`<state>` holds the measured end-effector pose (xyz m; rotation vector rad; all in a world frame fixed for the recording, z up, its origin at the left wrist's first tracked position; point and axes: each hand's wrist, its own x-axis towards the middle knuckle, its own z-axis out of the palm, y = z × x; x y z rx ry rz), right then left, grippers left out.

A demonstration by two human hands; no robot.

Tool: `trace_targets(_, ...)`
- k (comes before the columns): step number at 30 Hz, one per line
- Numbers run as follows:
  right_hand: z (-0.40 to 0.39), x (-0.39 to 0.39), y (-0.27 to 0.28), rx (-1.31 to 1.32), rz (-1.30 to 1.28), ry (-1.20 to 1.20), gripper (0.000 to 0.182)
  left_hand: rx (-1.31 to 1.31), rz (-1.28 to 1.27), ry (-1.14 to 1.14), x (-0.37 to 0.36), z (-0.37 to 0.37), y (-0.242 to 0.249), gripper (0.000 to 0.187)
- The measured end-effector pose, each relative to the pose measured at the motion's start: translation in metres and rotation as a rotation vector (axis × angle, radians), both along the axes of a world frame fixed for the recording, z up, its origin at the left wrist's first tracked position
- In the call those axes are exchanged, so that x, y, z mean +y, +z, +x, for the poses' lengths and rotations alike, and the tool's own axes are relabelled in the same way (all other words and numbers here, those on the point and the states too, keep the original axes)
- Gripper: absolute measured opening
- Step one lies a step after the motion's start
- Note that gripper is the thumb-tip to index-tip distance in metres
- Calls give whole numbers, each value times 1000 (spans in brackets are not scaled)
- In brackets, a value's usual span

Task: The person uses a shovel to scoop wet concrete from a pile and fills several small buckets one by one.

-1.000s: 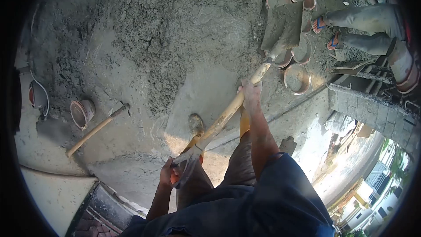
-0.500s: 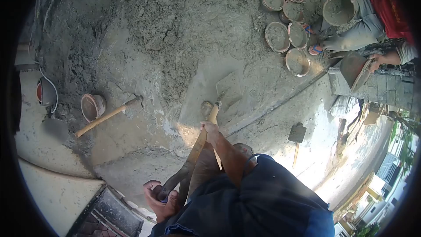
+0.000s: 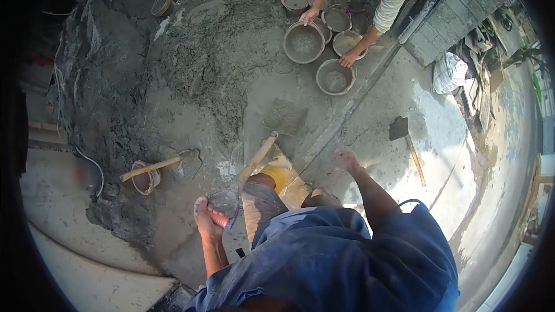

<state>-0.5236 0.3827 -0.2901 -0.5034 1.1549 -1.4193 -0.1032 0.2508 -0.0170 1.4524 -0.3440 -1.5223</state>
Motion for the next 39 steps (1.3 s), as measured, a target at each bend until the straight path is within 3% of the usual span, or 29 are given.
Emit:
trace_targets(1,-18,24,41,414,715,-64,15,47,6,0,9,-5,-1,8)
trace_targets(2,-36,64,51,682,919,-138,20,96,10,1,14,-10,-3,7)
trace_targets(3,-46,94,77,699,1087,-173,18,106,-6,-9,18,-13,-2,8)
trace_targets(5,-56,160,92,583,1179,-308,14,128,-48,-8,21,-20,8,9)
trace_targets(6,-45,176,122,500,1199,-386,11,141,-71,-6,22,-23,13,11)
trace_targets(10,-6,242,126,404,1156,-521,8,123,-196,-56,18,-7,36,11)
trace_targets(14,67,257,99,333,1144,-498,7,127,-208,-86,26,31,57,10)
trace_targets(16,106,248,97,315,1166,-257,13,132,-205,-95,44,56,57,10)
trace_targets(18,134,230,96,353,1119,147,11,98,-195,-84,60,74,59,11)
trace_targets(20,157,206,109,378,1007,267,14,102,-184,-62,70,99,49,11)
trace_targets(21,163,201,94,349,946,250,16,60,-179,-65,72,109,46,10)
trace_targets(25,171,170,125,427,827,104,18,-27,-186,-80,76,131,25,11)
trace_targets(27,158,174,115,335,611,76,25,-25,-189,-67,79,128,26,12)
trace_targets(32,133,199,81,399,680,7,29,-65,-203,-35,89,124,25,14)
trace_targets(34,127,203,79,342,840,-19,22,-57,-218,-28,92,124,20,14)
trace_targets(39,126,221,57,325,827,-11,13,-72,-227,-15,96,121,16,14)
